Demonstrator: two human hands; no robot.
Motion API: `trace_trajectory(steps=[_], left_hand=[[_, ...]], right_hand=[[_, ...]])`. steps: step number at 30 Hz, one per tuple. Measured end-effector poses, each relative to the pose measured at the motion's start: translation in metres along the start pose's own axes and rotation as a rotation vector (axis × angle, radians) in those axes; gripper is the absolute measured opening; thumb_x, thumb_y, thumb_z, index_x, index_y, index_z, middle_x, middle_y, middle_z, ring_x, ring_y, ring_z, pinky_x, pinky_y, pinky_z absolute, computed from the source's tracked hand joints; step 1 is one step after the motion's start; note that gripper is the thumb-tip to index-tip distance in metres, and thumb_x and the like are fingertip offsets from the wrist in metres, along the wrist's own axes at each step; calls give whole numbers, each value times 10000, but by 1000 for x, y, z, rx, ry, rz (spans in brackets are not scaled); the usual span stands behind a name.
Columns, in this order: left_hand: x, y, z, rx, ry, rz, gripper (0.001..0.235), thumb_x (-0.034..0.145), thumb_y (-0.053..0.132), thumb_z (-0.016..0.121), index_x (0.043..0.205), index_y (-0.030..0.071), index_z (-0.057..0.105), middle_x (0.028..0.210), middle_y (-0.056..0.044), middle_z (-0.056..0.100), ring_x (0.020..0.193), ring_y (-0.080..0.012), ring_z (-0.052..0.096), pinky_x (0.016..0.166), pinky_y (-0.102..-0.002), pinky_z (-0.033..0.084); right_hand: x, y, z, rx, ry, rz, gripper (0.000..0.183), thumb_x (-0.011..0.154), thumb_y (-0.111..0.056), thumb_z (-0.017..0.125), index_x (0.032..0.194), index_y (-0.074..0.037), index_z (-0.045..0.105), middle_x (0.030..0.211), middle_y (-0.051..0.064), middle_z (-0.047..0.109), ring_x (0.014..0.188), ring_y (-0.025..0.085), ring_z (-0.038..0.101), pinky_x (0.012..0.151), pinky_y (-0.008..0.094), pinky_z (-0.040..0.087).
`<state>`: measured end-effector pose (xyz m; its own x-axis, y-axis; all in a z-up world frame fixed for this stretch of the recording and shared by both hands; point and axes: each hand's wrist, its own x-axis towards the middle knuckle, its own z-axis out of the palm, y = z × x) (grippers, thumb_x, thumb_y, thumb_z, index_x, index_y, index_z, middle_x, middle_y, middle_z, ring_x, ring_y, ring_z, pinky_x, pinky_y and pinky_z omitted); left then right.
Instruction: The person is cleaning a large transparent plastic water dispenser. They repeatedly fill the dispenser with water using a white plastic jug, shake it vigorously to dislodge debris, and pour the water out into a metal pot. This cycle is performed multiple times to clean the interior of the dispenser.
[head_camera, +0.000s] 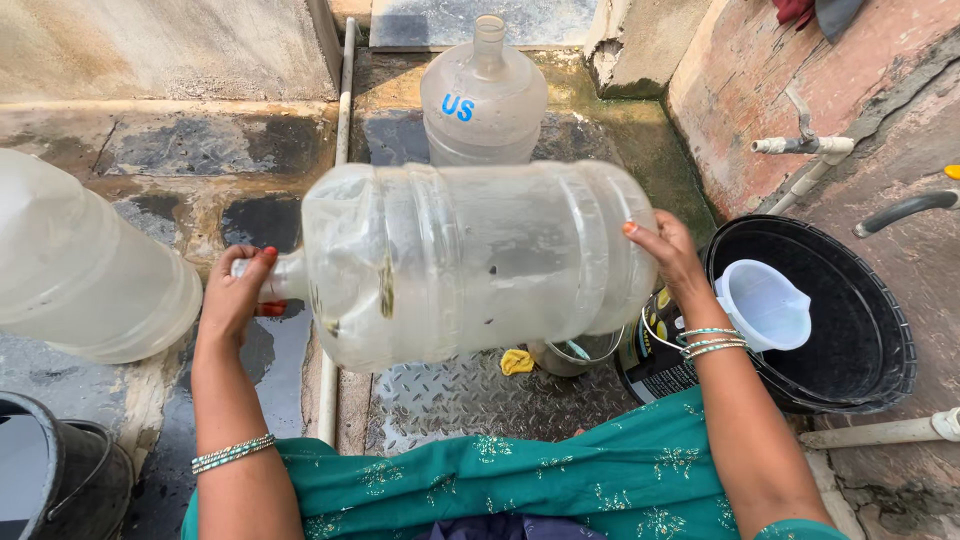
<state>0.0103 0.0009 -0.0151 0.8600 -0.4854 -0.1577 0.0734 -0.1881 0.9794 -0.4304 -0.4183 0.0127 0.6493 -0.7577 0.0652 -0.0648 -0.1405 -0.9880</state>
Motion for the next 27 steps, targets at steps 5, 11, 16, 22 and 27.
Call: trace_trajectory(steps=[5,11,16,22,27], left_hand=[[-12,10,-12,-725,-257,635,220,1045,185,689,1232,142,581,1302,-47,656,1197,-184,634,1048,-416,595],[18,-36,-1,-937,-324,677,203,1080,169,641,1283,164,642,1353,-96,652,1202,-227,661,1059,-400,559],[26,-32,16,-861,-94,343,324,1095,330,711,1243,63,602,1317,-113,654,1192,-258,677,1056,-462,600],[28,-42,38,-79,-106,-435,751,864,801,531,1227,144,561,1016,-142,685,736,-253,670,663,-400,610],[18,-56,39,337,-237,-669,823,846,759,618,1183,9,661,983,-163,681,681,-228,645,636,-376,592]], right_hand=[[-21,-65,-15,587,-71,-560,796,965,-428,698,1553,3,378,1498,135,516,1410,237,517,1244,399,402],[-34,-53,10,489,18,-462,779,1001,-525,569,1537,20,416,1490,144,534,1402,246,514,1230,393,389],[-12,-16,-11,534,70,-469,808,1031,-606,461,1523,35,447,1484,151,548,1396,253,512,1218,387,378],[1,17,-31,61,76,-2,799,962,-653,483,1394,17,545,1344,106,641,1232,229,608,1056,348,470],[3,19,-17,-390,-17,449,675,857,-572,695,1047,74,742,952,140,778,868,217,739,799,310,566]])
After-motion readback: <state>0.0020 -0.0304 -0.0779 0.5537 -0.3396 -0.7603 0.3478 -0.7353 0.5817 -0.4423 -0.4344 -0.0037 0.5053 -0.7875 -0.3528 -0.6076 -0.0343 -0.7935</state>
